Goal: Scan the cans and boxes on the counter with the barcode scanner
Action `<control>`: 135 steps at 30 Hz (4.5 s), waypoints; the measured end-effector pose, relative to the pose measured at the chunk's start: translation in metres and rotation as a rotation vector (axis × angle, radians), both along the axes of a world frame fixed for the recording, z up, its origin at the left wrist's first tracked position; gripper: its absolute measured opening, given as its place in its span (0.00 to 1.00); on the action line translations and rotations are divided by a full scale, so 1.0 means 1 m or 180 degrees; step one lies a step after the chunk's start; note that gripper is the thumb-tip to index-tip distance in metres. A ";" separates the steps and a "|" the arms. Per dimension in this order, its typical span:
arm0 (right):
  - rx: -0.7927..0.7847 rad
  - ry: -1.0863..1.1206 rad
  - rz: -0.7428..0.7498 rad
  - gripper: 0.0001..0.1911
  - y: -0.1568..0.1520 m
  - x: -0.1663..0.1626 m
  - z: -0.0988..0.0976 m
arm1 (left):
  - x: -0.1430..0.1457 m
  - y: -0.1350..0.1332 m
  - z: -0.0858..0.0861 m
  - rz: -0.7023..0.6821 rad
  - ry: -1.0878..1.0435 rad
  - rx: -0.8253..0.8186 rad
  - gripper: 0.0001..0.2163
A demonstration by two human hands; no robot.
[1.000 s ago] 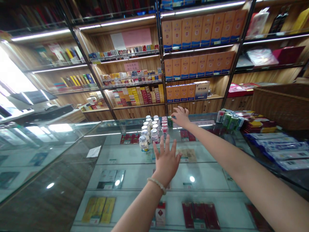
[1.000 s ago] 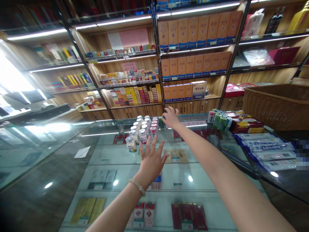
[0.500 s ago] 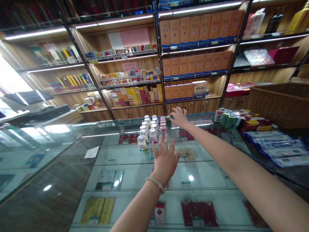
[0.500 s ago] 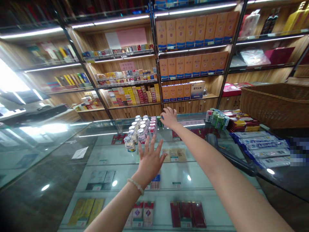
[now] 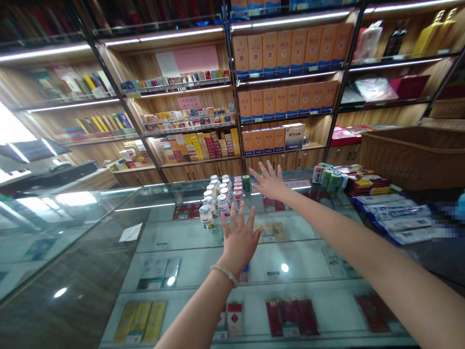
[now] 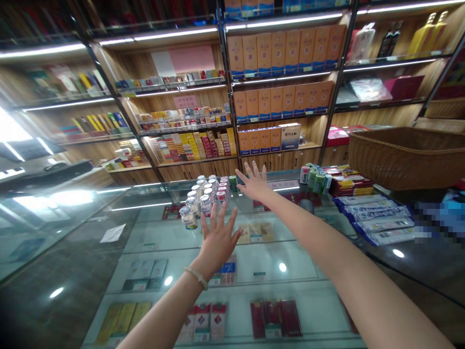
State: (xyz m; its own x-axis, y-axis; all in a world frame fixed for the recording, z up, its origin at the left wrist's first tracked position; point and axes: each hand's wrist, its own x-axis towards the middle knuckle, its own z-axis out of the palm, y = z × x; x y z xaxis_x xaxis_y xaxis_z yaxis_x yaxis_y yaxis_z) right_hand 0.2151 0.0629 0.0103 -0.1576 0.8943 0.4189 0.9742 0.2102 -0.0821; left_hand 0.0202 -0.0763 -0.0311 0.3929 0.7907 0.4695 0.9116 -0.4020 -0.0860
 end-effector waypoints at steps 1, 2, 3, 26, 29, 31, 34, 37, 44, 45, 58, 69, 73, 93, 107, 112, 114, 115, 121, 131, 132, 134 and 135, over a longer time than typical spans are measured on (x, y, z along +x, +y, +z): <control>0.0018 -0.0043 0.0027 0.34 -0.006 0.003 0.000 | 0.000 0.000 0.000 -0.0001 0.0015 0.0010 0.29; 0.0033 -0.0081 0.0049 0.34 -0.012 0.006 0.000 | 0.000 0.001 0.000 0.0005 0.0025 0.0029 0.29; 0.0041 -0.0114 0.0068 0.34 -0.018 0.009 0.001 | 0.000 0.001 -0.001 0.0012 0.0034 0.0052 0.28; 0.0178 -0.0553 -0.0545 0.30 -0.172 0.163 -0.005 | 0.003 0.016 -0.002 -0.0006 -0.0009 0.0261 0.26; 0.0221 -0.0525 -0.0651 0.29 -0.179 0.175 -0.012 | 0.003 0.017 0.000 -0.0006 -0.0008 0.0323 0.25; 0.0214 -0.0477 -0.0711 0.29 -0.180 0.179 -0.016 | 0.003 0.018 0.001 -0.0034 0.0024 0.0373 0.25; 0.0168 -0.0386 -0.0759 0.28 -0.180 0.183 -0.020 | 0.002 0.019 0.001 -0.0099 0.0064 0.0420 0.24; 0.0112 -0.0286 -0.0779 0.28 -0.180 0.185 -0.021 | 0.001 0.018 0.004 -0.0216 0.0128 0.0547 0.23; 0.0022 -0.0160 -0.0720 0.29 -0.191 0.184 -0.012 | 0.007 0.007 0.014 -0.0411 0.0241 0.0733 0.19; 0.0004 -0.0155 -0.0707 0.29 -0.192 0.184 -0.011 | 0.008 0.006 0.015 -0.0445 0.0250 0.0728 0.19; -0.0458 -0.0209 -0.0754 0.33 -0.196 0.185 -0.010 | 0.042 0.018 0.040 -0.0693 0.0392 0.0827 0.23; -0.0430 -0.0146 -0.0874 0.32 -0.197 0.189 -0.004 | 0.187 0.078 0.077 -0.1299 -0.0021 0.0507 0.23; -0.0326 -0.0160 -0.0896 0.31 -0.194 0.191 -0.008 | 0.232 0.097 0.080 -0.1374 -0.0193 0.0345 0.23; -0.0308 -0.0135 -0.1166 0.31 -0.189 0.201 -0.006 | 0.294 0.133 0.062 -0.1669 0.0218 0.0091 0.18; -0.0333 -0.0135 -0.1159 0.31 -0.187 0.203 -0.006 | 0.306 0.123 0.069 -0.1594 -0.0058 0.0254 0.07; -0.0307 -0.0148 -0.1143 0.32 -0.189 0.200 -0.004 | 0.305 0.118 0.072 -0.1449 -0.0102 0.0285 0.09; -0.0288 -0.0137 -0.1133 0.32 -0.189 0.199 -0.005 | 0.299 0.118 0.075 -0.1355 -0.0134 0.0307 0.10; -0.0286 -0.0130 -0.1131 0.32 -0.189 0.198 -0.005 | 0.294 0.119 0.076 -0.1302 -0.0148 0.0311 0.10; -0.0180 -0.0138 -0.1120 0.32 -0.189 0.199 -0.010 | 0.251 0.116 0.081 -0.1013 -0.0081 0.0198 0.06; -0.0108 -0.0119 -0.1060 0.31 -0.190 0.198 -0.009 | 0.190 0.089 0.079 -0.0772 -0.0108 -0.0004 0.05; -0.0086 -0.0106 -0.1043 0.31 -0.190 0.198 -0.010 | 0.186 0.086 0.080 -0.0757 -0.0084 -0.0004 0.05; -0.0024 -0.0087 -0.1019 0.31 -0.189 0.199 -0.011 | 0.178 0.079 0.083 -0.0755 -0.0031 -0.0014 0.05; 0.0008 -0.0081 -0.1010 0.31 -0.189 0.199 -0.012 | 0.174 0.075 0.085 -0.0760 -0.0013 -0.0026 0.05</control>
